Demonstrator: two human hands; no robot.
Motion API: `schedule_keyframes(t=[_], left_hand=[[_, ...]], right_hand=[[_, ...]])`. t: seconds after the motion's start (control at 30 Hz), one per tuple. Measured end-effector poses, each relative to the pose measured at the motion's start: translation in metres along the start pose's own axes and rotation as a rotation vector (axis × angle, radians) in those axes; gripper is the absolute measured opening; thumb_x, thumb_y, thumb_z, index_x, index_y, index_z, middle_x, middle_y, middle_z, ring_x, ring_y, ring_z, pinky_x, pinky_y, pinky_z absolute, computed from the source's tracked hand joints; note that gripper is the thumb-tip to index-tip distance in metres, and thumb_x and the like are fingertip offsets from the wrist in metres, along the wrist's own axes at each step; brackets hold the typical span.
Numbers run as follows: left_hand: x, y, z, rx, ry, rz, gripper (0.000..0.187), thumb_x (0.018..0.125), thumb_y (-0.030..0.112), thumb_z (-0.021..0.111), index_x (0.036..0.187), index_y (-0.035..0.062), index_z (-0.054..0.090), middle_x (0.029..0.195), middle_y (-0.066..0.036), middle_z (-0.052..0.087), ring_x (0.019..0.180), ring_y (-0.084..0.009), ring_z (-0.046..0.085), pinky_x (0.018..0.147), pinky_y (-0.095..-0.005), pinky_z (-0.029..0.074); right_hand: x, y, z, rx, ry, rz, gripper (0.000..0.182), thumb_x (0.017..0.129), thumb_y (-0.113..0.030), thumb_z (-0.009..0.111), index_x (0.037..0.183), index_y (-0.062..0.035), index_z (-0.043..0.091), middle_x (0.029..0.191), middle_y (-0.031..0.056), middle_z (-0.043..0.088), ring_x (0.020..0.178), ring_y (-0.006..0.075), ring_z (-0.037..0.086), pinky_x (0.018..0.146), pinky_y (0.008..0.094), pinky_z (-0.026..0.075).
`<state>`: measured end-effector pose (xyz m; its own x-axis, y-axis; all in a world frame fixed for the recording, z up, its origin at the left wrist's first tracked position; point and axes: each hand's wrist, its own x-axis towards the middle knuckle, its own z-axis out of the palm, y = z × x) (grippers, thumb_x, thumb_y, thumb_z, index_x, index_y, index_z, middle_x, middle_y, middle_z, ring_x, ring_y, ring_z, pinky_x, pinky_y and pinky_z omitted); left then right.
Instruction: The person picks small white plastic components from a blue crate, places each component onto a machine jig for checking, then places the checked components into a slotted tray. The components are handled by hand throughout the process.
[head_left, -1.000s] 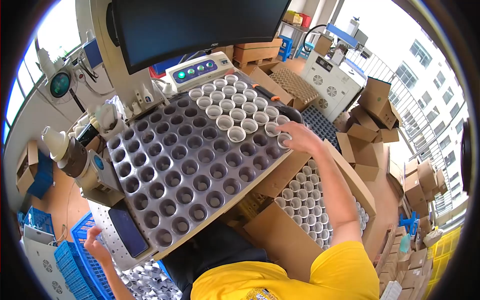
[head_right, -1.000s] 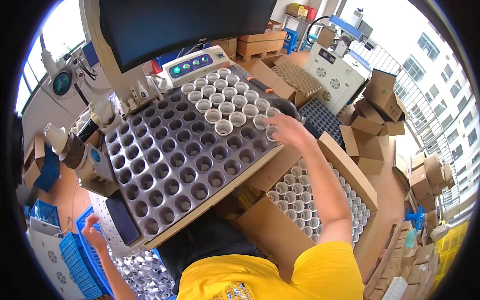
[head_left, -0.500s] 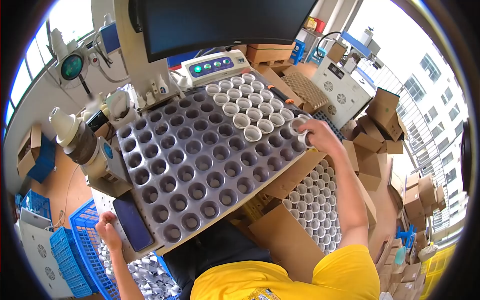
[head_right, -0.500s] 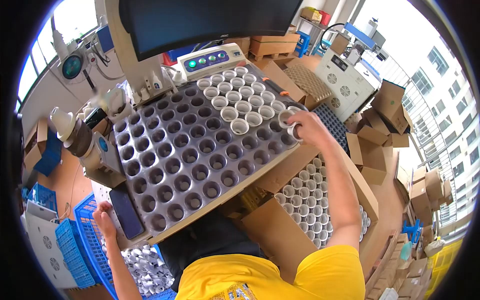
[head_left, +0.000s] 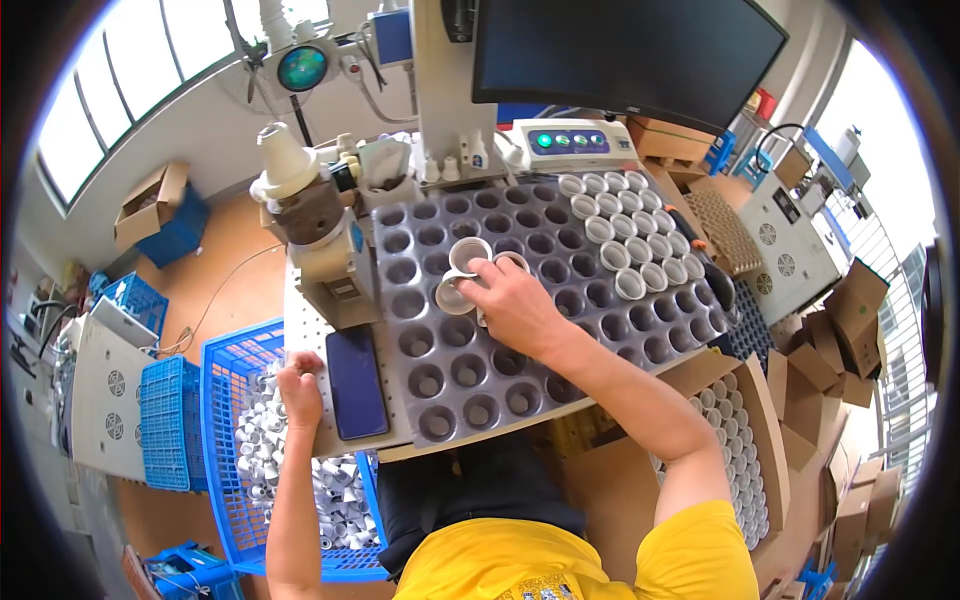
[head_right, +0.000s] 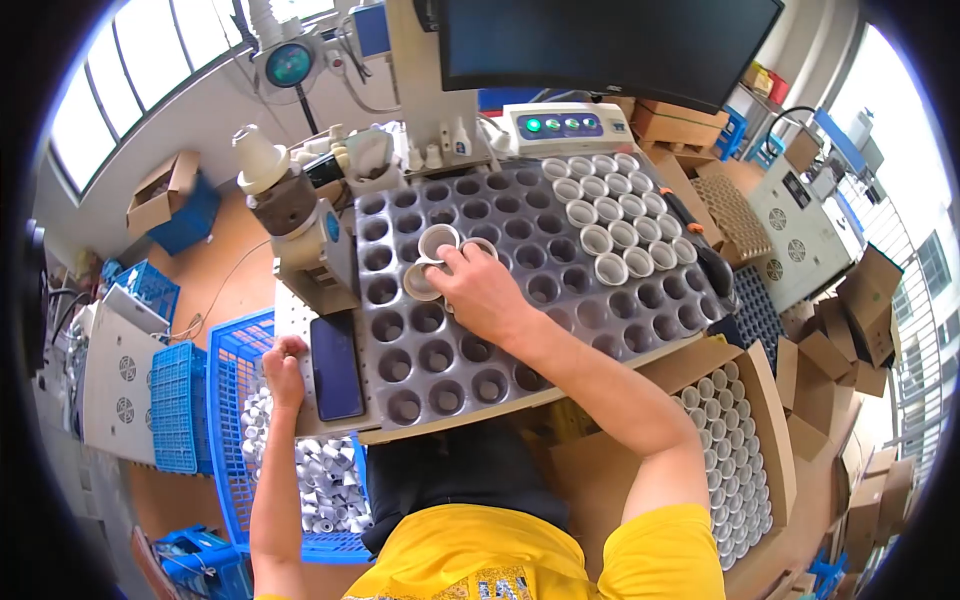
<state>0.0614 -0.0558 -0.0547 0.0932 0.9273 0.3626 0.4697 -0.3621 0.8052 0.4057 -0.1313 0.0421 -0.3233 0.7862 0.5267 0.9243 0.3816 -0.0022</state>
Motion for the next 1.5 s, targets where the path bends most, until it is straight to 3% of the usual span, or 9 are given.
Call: schedule_keyframes(t=[0.17, 0.27, 0.4, 0.43, 0.57, 0.7, 1.33, 1.43, 1.5], left_hand=[[0.000, 0.000, 0.001, -0.063, -0.013, -0.046, 0.030, 0.062, -0.006, 0.034, 0.078, -0.0052, 0.060, 0.071, -0.011, 0.061, 0.071, -0.0200, 0.059, 0.073, -0.0291, 0.047], [0.002, 0.005, -0.001, -0.066, -0.042, -0.072, 0.029, 0.063, -0.006, 0.034, 0.078, -0.0054, 0.059, 0.071, -0.011, 0.061, 0.070, -0.0183, 0.057, 0.072, -0.0279, 0.046], [0.002, 0.004, -0.002, -0.025, -0.045, -0.068, 0.030, 0.062, -0.007, 0.033, 0.077, -0.0046, 0.060, 0.069, -0.010, 0.060, 0.069, -0.0172, 0.056, 0.070, -0.0270, 0.045], [0.002, 0.005, -0.002, -0.019, -0.043, -0.071, 0.030, 0.062, -0.007, 0.033, 0.077, -0.0045, 0.060, 0.069, -0.010, 0.060, 0.069, -0.0173, 0.056, 0.071, -0.0270, 0.046], [0.000, 0.005, 0.000, -0.031, -0.022, -0.050, 0.030, 0.062, -0.007, 0.033, 0.076, -0.0041, 0.060, 0.069, -0.010, 0.061, 0.069, -0.0176, 0.057, 0.070, -0.0272, 0.046], [0.000, -0.006, 0.003, -0.019, -0.002, -0.020, 0.030, 0.061, -0.010, 0.035, 0.077, -0.0034, 0.060, 0.071, -0.012, 0.062, 0.069, -0.0199, 0.060, 0.071, -0.0297, 0.049], [-0.004, 0.007, 0.001, 0.032, 0.012, -0.079, 0.031, 0.062, -0.004, 0.034, 0.077, -0.0031, 0.061, 0.072, -0.011, 0.062, 0.070, -0.0208, 0.059, 0.073, -0.0296, 0.047], [0.010, -0.005, -0.007, -0.091, -0.123, -0.160, 0.028, 0.069, -0.001, 0.035, 0.074, -0.0026, 0.063, 0.071, -0.010, 0.063, 0.068, -0.0190, 0.057, 0.071, -0.0286, 0.046], [0.035, -0.007, -0.009, -0.144, 0.092, -0.030, 0.031, 0.078, 0.004, 0.035, 0.070, -0.0025, 0.064, 0.067, -0.009, 0.063, 0.068, -0.0171, 0.057, 0.069, -0.0282, 0.046]], right_hand=[[-0.010, -0.001, -0.016, 0.215, 0.009, 0.076, 0.065, 0.069, 0.003, 0.061, 0.131, -0.0098, 0.047, 0.136, 0.0232, 0.040, 0.105, 0.0402, 0.056, 0.085, 0.0417, 0.049], [-0.031, 0.005, -0.028, 0.330, 0.087, 0.210, 0.063, 0.072, 0.000, 0.061, 0.132, -0.0094, 0.046, 0.136, 0.0241, 0.040, 0.106, 0.0400, 0.056, 0.084, 0.0416, 0.050], [-0.059, 0.028, -0.028, 0.260, 0.101, 0.239, 0.052, 0.075, -0.006, 0.065, 0.124, -0.0039, 0.050, 0.125, 0.0204, 0.050, 0.105, 0.0384, 0.056, 0.089, 0.0408, 0.047], [-0.060, 0.030, -0.029, 0.260, 0.127, 0.259, 0.044, 0.074, -0.008, 0.066, 0.116, -0.0021, 0.053, 0.114, 0.0178, 0.056, 0.102, 0.0374, 0.056, 0.088, 0.0412, 0.047], [-0.057, 0.032, -0.037, 0.226, 0.091, 0.534, 0.027, 0.075, -0.009, 0.066, 0.098, -0.0033, 0.053, 0.093, 0.0135, 0.060, 0.094, 0.0347, 0.056, 0.079, 0.0428, 0.047], [-0.048, 0.027, -0.044, 0.086, -0.016, 0.597, 0.024, 0.074, -0.014, 0.066, 0.090, -0.0054, 0.051, 0.086, 0.0110, 0.059, 0.087, 0.0333, 0.053, 0.076, 0.0430, 0.044], [-0.057, 0.030, -0.018, 0.125, 0.209, 0.481, 0.026, 0.073, -0.007, 0.067, 0.079, -0.0033, 0.042, 0.076, 0.0126, 0.048, 0.077, 0.0330, 0.049, 0.069, 0.0433, 0.040], [-0.056, 0.030, -0.020, 0.110, 0.174, 0.501, 0.026, 0.073, -0.009, 0.067, 0.077, -0.0042, 0.043, 0.073, 0.0115, 0.048, 0.079, 0.0334, 0.051, 0.068, 0.0434, 0.041], [-0.053, 0.033, -0.026, 0.107, 0.072, 0.521, 0.026, 0.072, -0.011, 0.067, 0.074, -0.0044, 0.043, 0.069, 0.0108, 0.048, 0.077, 0.0319, 0.051, 0.066, 0.0423, 0.042]])
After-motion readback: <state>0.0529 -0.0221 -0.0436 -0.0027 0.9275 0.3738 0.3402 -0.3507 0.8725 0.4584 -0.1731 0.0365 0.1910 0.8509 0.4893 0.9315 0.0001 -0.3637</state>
